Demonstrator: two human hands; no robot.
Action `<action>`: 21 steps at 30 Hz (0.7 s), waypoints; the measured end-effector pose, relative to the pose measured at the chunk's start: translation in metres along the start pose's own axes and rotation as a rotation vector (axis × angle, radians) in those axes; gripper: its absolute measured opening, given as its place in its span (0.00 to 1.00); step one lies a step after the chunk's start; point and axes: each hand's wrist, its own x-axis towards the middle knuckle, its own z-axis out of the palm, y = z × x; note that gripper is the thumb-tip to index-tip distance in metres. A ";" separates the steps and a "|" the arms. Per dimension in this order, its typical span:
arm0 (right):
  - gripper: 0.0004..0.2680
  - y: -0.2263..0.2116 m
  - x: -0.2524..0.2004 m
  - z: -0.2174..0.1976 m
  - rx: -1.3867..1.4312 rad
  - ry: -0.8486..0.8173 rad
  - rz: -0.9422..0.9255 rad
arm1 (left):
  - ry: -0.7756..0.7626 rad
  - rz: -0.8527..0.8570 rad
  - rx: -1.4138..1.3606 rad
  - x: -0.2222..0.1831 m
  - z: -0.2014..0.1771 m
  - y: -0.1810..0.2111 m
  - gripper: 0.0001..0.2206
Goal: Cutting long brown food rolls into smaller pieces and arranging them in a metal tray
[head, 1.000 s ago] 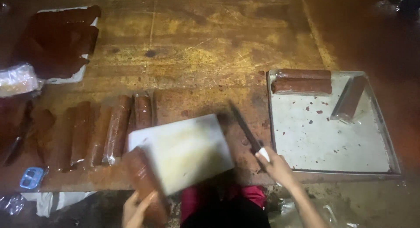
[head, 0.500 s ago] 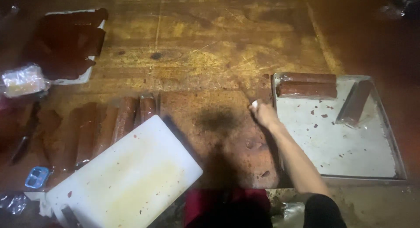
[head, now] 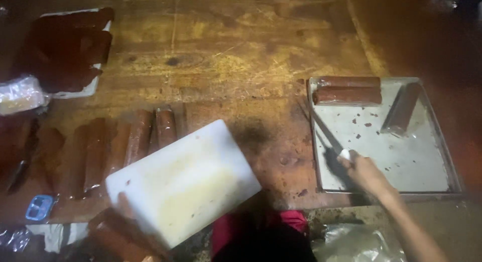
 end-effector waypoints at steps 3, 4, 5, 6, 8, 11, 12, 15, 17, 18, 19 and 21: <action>0.18 0.015 -0.016 -0.011 0.241 0.073 0.002 | -0.033 0.014 -0.046 0.043 0.066 0.006 0.13; 0.18 0.035 -0.002 0.011 0.324 0.033 -0.022 | -0.035 0.010 -0.061 0.045 0.080 0.006 0.13; 0.18 0.056 0.012 0.033 0.408 -0.006 -0.047 | -0.037 0.006 -0.077 0.046 0.095 0.006 0.13; 0.18 0.052 0.006 0.042 0.407 -0.005 -0.045 | -0.039 0.004 -0.077 0.057 0.120 0.013 0.13; 0.16 0.043 -0.005 0.061 0.517 -0.012 0.017 | -0.133 -0.024 -0.024 0.078 0.170 0.027 0.15; 0.14 0.033 -0.019 0.094 0.915 -0.099 0.076 | -0.259 -0.059 0.179 0.096 0.212 0.029 0.19; 0.14 0.026 -0.022 0.103 0.911 -0.099 0.075 | -0.258 -0.060 0.175 0.090 0.221 0.033 0.19; 0.17 0.009 -0.016 0.137 0.817 -0.130 0.161 | -0.415 -0.236 0.188 0.074 0.239 0.053 0.14; 0.16 0.007 0.005 0.165 0.895 0.060 0.059 | -0.446 -0.287 0.360 0.059 0.244 0.071 0.15; 0.16 0.003 0.007 0.161 0.896 0.060 0.063 | -0.449 -0.290 0.362 0.064 0.237 0.063 0.15; 0.19 -0.002 0.008 0.157 0.872 0.079 0.059 | -0.375 -0.180 0.434 0.069 0.231 0.054 0.17; 0.22 -0.004 0.013 0.154 0.846 0.099 0.061 | -0.304 -0.074 0.504 0.082 0.216 0.041 0.19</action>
